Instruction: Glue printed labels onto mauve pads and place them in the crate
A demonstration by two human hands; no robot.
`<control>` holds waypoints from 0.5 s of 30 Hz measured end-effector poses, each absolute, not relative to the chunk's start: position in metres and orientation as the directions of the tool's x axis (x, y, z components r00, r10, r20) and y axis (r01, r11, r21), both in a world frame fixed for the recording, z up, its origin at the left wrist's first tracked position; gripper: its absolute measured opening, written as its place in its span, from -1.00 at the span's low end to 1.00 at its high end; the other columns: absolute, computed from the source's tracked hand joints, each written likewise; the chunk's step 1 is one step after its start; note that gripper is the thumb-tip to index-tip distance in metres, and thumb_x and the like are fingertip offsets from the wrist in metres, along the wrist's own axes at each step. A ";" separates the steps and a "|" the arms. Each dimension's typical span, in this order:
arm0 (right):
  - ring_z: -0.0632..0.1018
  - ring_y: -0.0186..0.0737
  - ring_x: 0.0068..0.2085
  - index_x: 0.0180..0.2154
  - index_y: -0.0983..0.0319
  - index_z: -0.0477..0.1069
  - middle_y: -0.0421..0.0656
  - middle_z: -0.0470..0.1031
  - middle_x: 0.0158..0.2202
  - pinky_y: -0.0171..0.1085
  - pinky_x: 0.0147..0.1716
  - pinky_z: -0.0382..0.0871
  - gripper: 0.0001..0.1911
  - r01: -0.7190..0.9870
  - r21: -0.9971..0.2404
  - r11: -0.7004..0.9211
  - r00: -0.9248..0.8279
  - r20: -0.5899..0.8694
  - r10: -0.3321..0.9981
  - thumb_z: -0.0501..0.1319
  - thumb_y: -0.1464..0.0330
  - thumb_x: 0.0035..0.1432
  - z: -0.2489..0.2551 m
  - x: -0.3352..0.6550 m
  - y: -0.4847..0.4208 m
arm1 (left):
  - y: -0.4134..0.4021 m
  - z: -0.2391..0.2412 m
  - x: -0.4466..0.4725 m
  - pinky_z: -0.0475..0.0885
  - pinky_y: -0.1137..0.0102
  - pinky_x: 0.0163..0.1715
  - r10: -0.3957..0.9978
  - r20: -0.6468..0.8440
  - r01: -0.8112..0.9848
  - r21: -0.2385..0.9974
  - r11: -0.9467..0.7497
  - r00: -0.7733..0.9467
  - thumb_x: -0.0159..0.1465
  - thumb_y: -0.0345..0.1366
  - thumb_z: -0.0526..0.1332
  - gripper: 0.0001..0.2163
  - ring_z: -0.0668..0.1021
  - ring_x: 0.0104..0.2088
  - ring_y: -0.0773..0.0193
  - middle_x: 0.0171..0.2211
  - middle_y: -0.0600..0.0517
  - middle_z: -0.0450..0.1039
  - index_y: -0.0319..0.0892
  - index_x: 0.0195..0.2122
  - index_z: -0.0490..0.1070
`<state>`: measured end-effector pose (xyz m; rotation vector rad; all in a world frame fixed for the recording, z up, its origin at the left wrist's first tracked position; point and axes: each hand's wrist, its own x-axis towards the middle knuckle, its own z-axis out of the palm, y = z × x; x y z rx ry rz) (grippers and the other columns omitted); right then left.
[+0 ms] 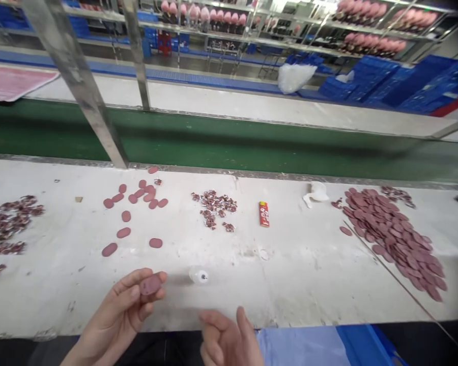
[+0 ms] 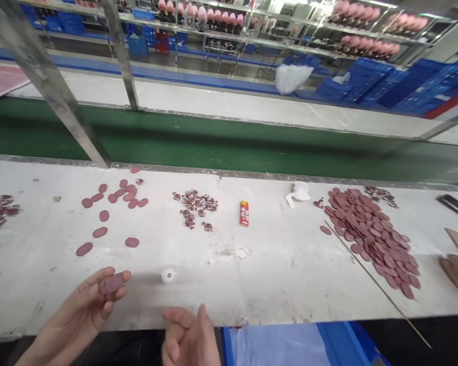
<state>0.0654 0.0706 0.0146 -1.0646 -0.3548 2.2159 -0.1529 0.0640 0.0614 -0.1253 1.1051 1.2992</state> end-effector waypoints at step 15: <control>0.51 -0.28 -0.66 -0.19 0.09 0.53 -0.34 0.45 -0.64 -0.33 -0.68 0.37 -0.57 -0.571 -0.738 -0.359 -0.087 -0.380 0.921 0.47 -0.02 0.00 0.075 0.012 0.091 | 0.051 0.037 -0.127 0.56 0.56 -0.27 0.844 -0.513 -0.849 0.366 0.381 0.158 0.15 -0.36 0.47 -0.81 0.69 -0.18 0.27 -0.08 -0.10 0.69 -0.14 -0.19 0.66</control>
